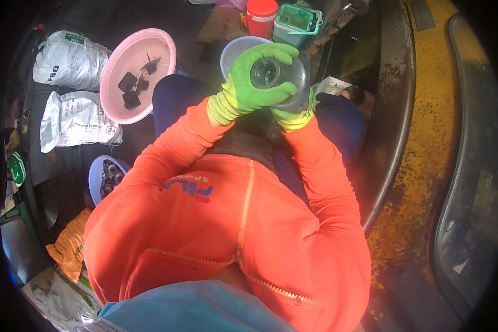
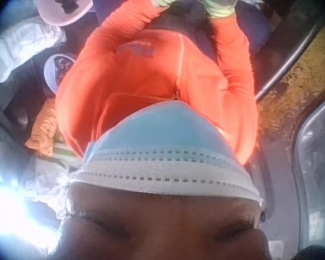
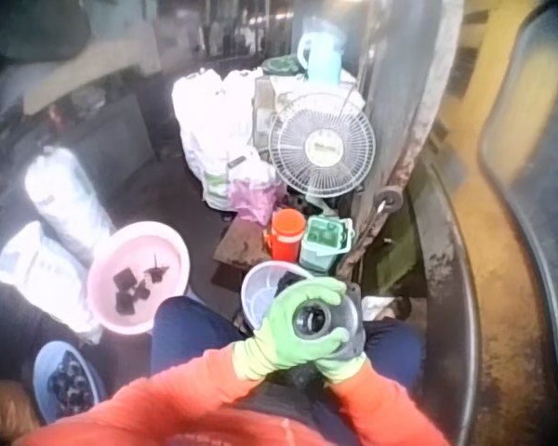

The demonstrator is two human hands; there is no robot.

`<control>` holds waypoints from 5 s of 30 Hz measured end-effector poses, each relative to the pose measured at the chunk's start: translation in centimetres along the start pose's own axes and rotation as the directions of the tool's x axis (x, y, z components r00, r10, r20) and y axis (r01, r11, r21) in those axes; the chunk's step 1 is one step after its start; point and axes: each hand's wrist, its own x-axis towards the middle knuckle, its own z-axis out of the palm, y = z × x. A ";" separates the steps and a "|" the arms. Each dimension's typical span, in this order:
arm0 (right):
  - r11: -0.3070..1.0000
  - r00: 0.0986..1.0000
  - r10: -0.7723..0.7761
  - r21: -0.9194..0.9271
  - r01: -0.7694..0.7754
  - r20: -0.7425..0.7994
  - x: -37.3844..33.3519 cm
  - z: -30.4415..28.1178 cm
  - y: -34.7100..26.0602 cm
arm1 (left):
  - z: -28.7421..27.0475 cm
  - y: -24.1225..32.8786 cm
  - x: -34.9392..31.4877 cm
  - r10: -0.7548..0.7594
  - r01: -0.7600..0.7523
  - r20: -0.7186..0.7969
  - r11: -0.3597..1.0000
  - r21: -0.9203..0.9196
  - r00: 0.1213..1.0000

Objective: The person sits on the floor and repeatedly cleans small black molded parts by hand, rubbing each piece and placing it into a pink basin. The person then removes gloves and opens a plastic bag containing a snack.

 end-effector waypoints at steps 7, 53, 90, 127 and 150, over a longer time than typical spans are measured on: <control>0.982 0.953 -0.122 -0.103 0.156 0.278 -0.2 -1.7 -3.3 | -2.0 1.9 1.5 0.156 -0.177 0.280 0.983 0.050 0.947; 0.398 0.872 0.450 0.831 -0.389 0.192 0.3 -3.3 -1.0 | -2.9 -1.6 0.0 -0.320 0.196 -0.301 0.906 -0.376 0.898; 0.933 0.981 -0.049 -0.341 0.112 0.189 -0.4 -2.3 0.6 | -5.3 -1.2 -1.3 -0.633 0.438 0.094 0.413 -0.799 0.768; 0.391 0.740 0.575 0.678 -0.623 0.349 0.6 -2.2 -2.4 | -5.5 -1.8 -0.8 0.142 -0.138 -0.071 0.989 0.056 0.987; 0.980 0.984 0.035 -0.200 0.001 0.174 0.6 -3.6 0.0 | -5.3 -2.9 -3.2 -0.630 0.453 0.131 0.384 -0.804 0.766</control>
